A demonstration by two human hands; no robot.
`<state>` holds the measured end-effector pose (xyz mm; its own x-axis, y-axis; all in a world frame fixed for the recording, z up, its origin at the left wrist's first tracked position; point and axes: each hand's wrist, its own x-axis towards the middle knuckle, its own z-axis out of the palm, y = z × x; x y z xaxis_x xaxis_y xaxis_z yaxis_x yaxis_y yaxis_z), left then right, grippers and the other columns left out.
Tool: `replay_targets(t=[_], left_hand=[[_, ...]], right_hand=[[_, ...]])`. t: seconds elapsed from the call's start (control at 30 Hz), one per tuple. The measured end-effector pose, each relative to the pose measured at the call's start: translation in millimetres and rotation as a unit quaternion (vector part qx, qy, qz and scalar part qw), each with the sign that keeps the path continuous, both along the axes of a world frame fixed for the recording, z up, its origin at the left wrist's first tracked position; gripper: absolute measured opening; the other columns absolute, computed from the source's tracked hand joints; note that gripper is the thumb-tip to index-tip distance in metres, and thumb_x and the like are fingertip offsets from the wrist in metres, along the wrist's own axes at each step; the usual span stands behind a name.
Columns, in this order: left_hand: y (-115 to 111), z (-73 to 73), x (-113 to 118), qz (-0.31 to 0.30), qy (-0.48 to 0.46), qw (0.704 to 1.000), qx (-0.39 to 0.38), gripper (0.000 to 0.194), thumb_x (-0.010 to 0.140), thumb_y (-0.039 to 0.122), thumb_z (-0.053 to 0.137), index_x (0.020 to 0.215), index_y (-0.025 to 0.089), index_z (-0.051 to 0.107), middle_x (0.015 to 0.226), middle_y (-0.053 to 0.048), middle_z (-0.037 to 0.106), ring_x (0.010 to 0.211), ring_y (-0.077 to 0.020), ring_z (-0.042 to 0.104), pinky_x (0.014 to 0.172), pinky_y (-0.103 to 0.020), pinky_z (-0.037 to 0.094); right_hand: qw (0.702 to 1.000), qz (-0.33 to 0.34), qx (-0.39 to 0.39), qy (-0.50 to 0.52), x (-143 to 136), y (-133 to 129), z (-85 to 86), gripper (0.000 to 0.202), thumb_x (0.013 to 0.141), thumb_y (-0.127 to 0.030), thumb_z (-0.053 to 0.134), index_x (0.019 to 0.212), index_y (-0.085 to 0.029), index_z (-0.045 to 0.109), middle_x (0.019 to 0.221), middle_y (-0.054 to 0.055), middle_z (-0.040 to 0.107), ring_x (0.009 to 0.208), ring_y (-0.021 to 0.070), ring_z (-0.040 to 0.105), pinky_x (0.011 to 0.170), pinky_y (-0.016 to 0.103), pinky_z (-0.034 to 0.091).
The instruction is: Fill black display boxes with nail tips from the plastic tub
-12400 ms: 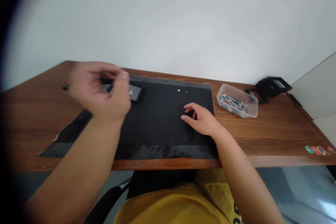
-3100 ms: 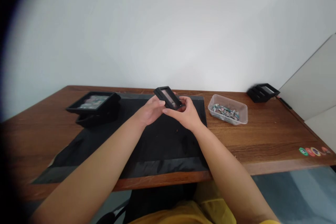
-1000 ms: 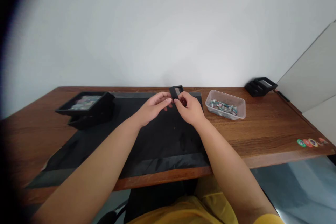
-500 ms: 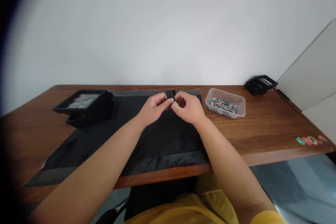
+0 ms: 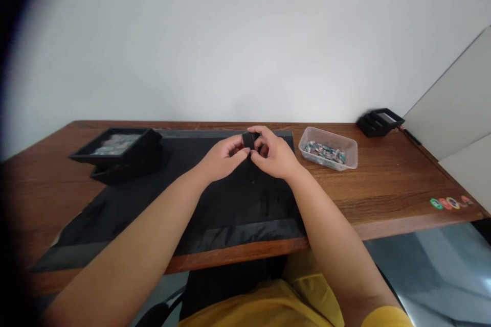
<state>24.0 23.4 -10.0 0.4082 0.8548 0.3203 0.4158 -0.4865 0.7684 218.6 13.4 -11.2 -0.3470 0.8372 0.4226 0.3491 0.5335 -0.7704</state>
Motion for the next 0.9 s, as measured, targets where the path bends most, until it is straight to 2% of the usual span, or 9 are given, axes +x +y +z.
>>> replay_targets(t=[0.1,0.2,0.43,0.6,0.73,0.9], left_hand=[[-1.6,1.9,-1.8,0.039,0.063,0.996,0.040,0.012,0.082,0.036,0.057,0.082,0.024,0.058,0.082,-0.001,0.068,0.072,-0.0206,0.059,0.067,-0.034,0.044],[-2.6,3.4,-2.3,0.080,0.103,0.989,0.076,0.015,0.078,0.034,0.063,0.083,0.025,0.052,0.085,-0.003,0.069,0.078,-0.0238,0.063,0.071,-0.037,0.045],[-4.2,2.1,1.5,0.095,0.150,0.981,0.075,0.016,0.081,0.028,0.062,0.087,0.026,0.047,0.088,-0.005,0.068,0.077,-0.0256,0.064,0.068,-0.038,0.045],[-5.8,4.5,5.5,0.102,0.143,0.982,0.061,0.019,0.083,0.024,0.062,0.091,0.026,0.044,0.089,-0.006,0.068,0.078,-0.0260,0.065,0.068,-0.039,0.047],[-4.0,2.2,5.2,0.107,0.107,0.987,0.053,0.020,0.083,0.025,0.062,0.097,0.026,0.049,0.093,-0.006,0.070,0.081,-0.0254,0.067,0.071,-0.039,0.049],[-0.8,-2.2,0.1,0.070,0.038,0.997,0.016,0.027,0.078,0.027,0.066,0.102,0.025,0.053,0.094,-0.003,0.072,0.080,-0.0218,0.069,0.074,-0.037,0.053]], right_hand=[[1.000,-0.003,0.018,-0.019,-1.0,-0.8,-1.3,0.052,0.084,-0.021,0.064,0.135,-0.024,0.053,0.084,-0.003,0.067,0.070,0.0159,0.063,0.075,0.033,0.051],[0.999,0.005,0.032,-0.039,-2.4,-0.8,-3.2,0.051,0.085,-0.020,0.061,0.135,-0.022,0.052,0.083,-0.002,0.067,0.074,0.0180,0.066,0.077,0.035,0.052],[0.995,-0.008,0.046,-0.083,-4.8,-0.4,-5.4,0.051,0.086,-0.016,0.058,0.136,-0.024,0.047,0.086,-0.001,0.067,0.081,0.0209,0.068,0.081,0.037,0.051],[0.995,-0.018,0.061,-0.078,-7.5,-1.8,-3.1,0.053,0.087,-0.013,0.057,0.137,-0.024,0.046,0.090,0.002,0.069,0.086,0.0229,0.069,0.085,0.040,0.052],[0.992,-0.034,0.082,-0.084,-8.3,-0.5,-5.5,0.054,0.089,-0.013,0.056,0.141,-0.024,0.046,0.092,0.003,0.070,0.090,0.0242,0.070,0.091,0.042,0.052],[0.995,-0.035,0.053,-0.071,-4.4,0.5,-6.6,0.053,0.092,-0.017,0.060,0.142,-0.026,0.045,0.096,0.003,0.073,0.094,0.0246,0.073,0.093,0.043,0.053]])
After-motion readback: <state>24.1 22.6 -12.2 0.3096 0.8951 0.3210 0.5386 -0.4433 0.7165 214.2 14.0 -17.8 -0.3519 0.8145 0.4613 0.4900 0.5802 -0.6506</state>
